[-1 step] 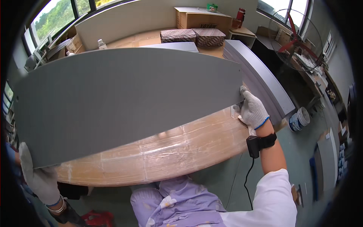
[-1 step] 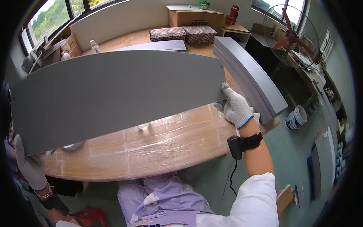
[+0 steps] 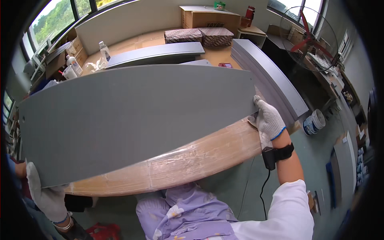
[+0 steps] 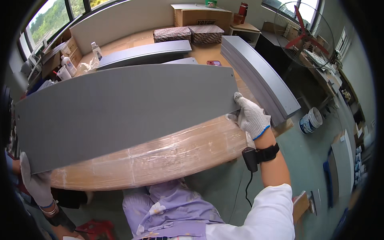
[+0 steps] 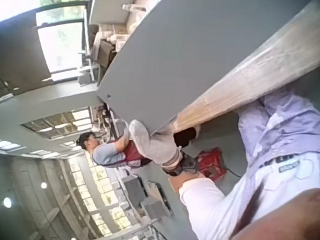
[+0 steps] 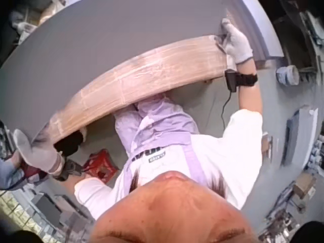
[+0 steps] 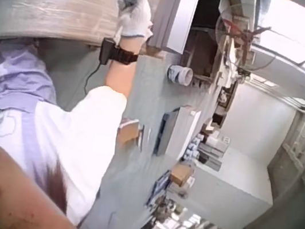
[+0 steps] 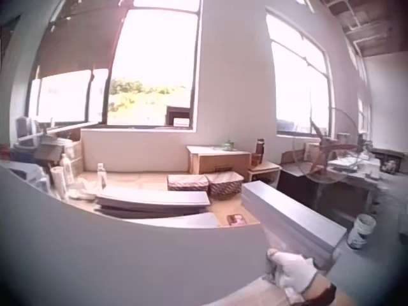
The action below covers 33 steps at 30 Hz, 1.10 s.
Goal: The person sands the edges of a grey rectangular panel using a blue sanding block. They wipe the panel with a cloth and use a metal scraper to remove residue from the surface. The person then continues sanding the edges and corners of the panel.
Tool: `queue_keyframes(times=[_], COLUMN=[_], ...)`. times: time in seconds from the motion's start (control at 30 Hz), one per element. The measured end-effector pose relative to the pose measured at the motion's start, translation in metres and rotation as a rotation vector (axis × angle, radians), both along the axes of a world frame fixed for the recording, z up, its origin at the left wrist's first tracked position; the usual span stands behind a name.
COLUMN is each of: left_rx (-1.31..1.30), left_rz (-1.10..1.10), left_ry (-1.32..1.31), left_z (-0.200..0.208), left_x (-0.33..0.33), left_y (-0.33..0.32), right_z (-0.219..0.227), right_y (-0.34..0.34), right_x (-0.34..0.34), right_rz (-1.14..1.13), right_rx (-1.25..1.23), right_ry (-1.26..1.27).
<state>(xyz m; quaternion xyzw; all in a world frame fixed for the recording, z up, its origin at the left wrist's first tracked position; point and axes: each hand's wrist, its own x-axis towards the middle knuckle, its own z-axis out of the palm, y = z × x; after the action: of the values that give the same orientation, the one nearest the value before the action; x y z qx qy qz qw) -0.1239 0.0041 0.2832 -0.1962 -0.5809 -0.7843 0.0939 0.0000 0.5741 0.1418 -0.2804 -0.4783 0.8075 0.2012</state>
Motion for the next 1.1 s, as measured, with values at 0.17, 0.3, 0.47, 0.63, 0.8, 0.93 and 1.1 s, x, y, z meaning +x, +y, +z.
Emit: queue_keyframes(times=[0.17, 0.3, 0.47, 0.63, 0.8, 0.93, 1.1], left_rx=[0.003, 0.050, 0.174, 0.263, 0.231, 0.240, 0.220], left_rz=[-0.061, -0.064, -0.045, -0.130, -0.101, -0.115, -0.148], left_ry=[-0.422, -0.559, -0.707, -0.842, -0.884, -0.907, -0.899], left_z=[-0.100, -0.153, -0.202, -0.241, -0.267, -0.274, -0.266], left_x=[0.076, 0.095, 0.103, 0.102, 0.098, 0.097, 0.095], left_y=[0.009, 0.023, 0.011, 0.000, -0.016, -0.009, -0.004], right_z=[-0.022, -0.019, -0.024, -0.065, -0.026, -0.026, -0.086], right_y=[-0.005, 0.001, 0.042, 0.070, 0.056, -0.005, -0.172], right_x=[0.121, 0.118, 0.075, 0.088, 0.110, 0.094, 0.014], right_rz=[0.172, -0.043, 0.167, 0.103, -0.167, -0.013, 0.333], right_rx=[0.495, 1.437, 1.560, 1.540, 0.402, 0.688, 1.653], right_ry=[-0.611, -0.943, -1.066, -0.891, -0.002, -0.301, -0.745])
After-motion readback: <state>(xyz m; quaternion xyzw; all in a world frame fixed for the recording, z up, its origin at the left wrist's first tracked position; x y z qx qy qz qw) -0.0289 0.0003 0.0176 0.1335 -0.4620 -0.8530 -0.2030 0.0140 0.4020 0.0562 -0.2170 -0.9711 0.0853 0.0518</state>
